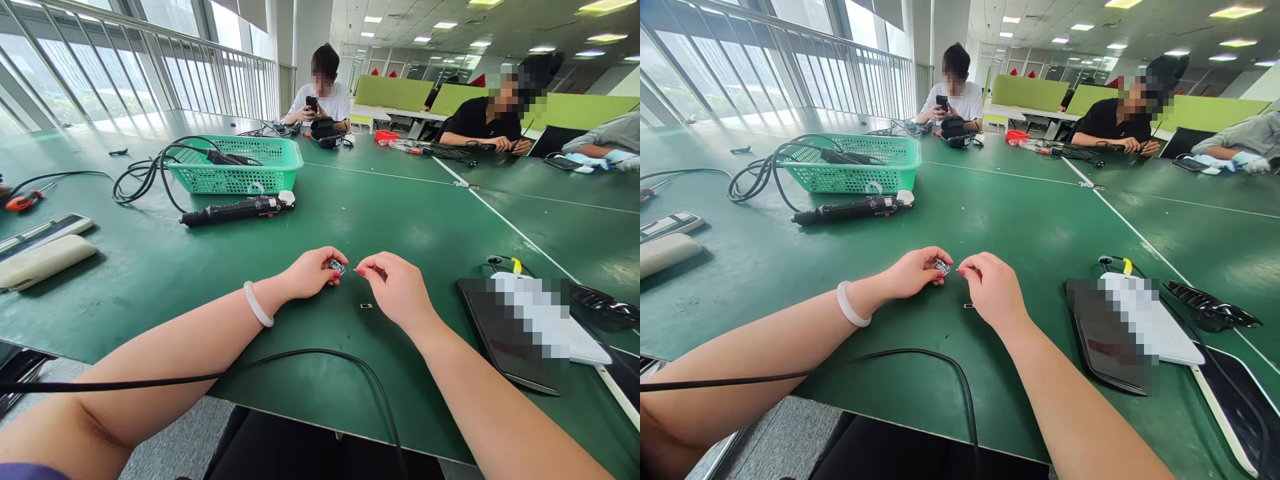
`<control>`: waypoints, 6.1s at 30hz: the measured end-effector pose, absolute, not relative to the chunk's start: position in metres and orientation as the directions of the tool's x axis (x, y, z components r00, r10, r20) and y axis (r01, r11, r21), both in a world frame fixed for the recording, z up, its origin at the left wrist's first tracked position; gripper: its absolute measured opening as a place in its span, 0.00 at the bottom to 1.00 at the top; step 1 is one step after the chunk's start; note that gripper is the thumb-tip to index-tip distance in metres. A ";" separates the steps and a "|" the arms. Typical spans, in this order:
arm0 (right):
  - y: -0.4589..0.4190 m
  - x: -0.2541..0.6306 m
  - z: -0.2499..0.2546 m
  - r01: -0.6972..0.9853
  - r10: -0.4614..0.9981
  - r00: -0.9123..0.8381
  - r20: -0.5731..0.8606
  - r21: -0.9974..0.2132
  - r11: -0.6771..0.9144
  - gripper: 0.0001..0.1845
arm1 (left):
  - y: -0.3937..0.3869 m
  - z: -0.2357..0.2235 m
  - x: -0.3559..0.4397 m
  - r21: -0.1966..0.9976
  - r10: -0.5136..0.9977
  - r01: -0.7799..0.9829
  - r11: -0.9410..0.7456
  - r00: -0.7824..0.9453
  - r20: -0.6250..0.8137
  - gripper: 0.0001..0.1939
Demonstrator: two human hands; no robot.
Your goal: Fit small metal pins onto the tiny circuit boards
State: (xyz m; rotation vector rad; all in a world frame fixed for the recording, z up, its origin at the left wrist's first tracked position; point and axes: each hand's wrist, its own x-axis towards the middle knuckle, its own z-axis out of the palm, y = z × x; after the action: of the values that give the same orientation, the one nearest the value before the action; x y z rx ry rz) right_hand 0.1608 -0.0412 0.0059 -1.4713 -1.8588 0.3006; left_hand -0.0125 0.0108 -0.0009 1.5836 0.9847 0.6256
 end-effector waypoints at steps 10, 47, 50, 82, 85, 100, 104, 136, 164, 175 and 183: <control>-0.044 0.149 0.003 0.719 0.881 -0.090 0.464 -0.582 0.380 0.08 | 0.006 0.000 -0.011 0.959 0.794 0.230 -0.164 0.608 -0.010 0.12; -0.043 0.169 0.013 0.745 0.985 -0.028 0.172 -0.653 0.135 0.08 | 0.007 -0.005 -0.008 0.969 0.815 0.233 -0.082 0.575 -0.069 0.10; -0.046 0.157 0.013 0.722 0.977 -0.007 0.212 -0.675 0.151 0.09 | 0.006 -0.005 -0.007 0.960 0.821 0.239 -0.143 0.570 -0.019 0.11; -0.050 0.134 0.011 0.938 0.929 -0.061 0.365 -0.297 0.179 0.17 | 0.004 -0.004 -0.003 0.939 0.892 0.277 -0.202 0.449 0.059 0.12; -0.048 0.146 0.012 0.868 0.901 -0.137 0.412 -0.388 0.309 0.17 | 0.009 -0.007 -0.004 0.996 0.898 0.071 0.059 0.432 -0.084 0.10; -0.043 0.183 0.009 0.831 0.935 -0.352 -0.042 -0.474 0.291 0.08 | 0.011 -0.009 -0.006 0.996 0.855 0.045 0.079 0.510 -0.090 0.10; -0.045 0.178 0.013 0.784 0.968 -0.243 0.055 -0.577 0.230 0.07 | 0.009 -0.007 -0.006 0.996 0.853 0.065 0.061 0.515 -0.086 0.11; -0.034 0.183 0.006 0.824 0.932 -0.353 0.077 -0.447 0.349 0.12 | 0.011 -0.009 -0.007 0.989 0.857 0.149 0.015 0.508 -0.089 0.10; -0.045 0.178 0.016 0.882 0.955 -0.295 -0.018 -0.389 0.265 0.11 | 0.008 -0.004 -0.006 0.986 0.875 0.150 0.066 0.467 -0.129 0.10; -0.045 0.181 0.016 0.892 0.942 -0.332 -0.048 -0.339 0.298 0.08 | 0.009 -0.005 -0.007 0.984 0.872 0.172 0.044 0.475 -0.122 0.11; -0.046 0.173 0.016 0.912 0.942 -0.326 -0.073 -0.286 0.294 0.12 | 0.008 -0.005 -0.008 0.984 0.864 0.180 0.006 0.494 -0.095 0.10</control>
State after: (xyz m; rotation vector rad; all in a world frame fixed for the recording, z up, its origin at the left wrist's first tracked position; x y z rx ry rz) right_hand 0.1731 -0.0462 0.0157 -1.7547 -2.4369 0.4215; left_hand -0.0080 0.0083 -0.0052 1.4972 0.9523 0.6885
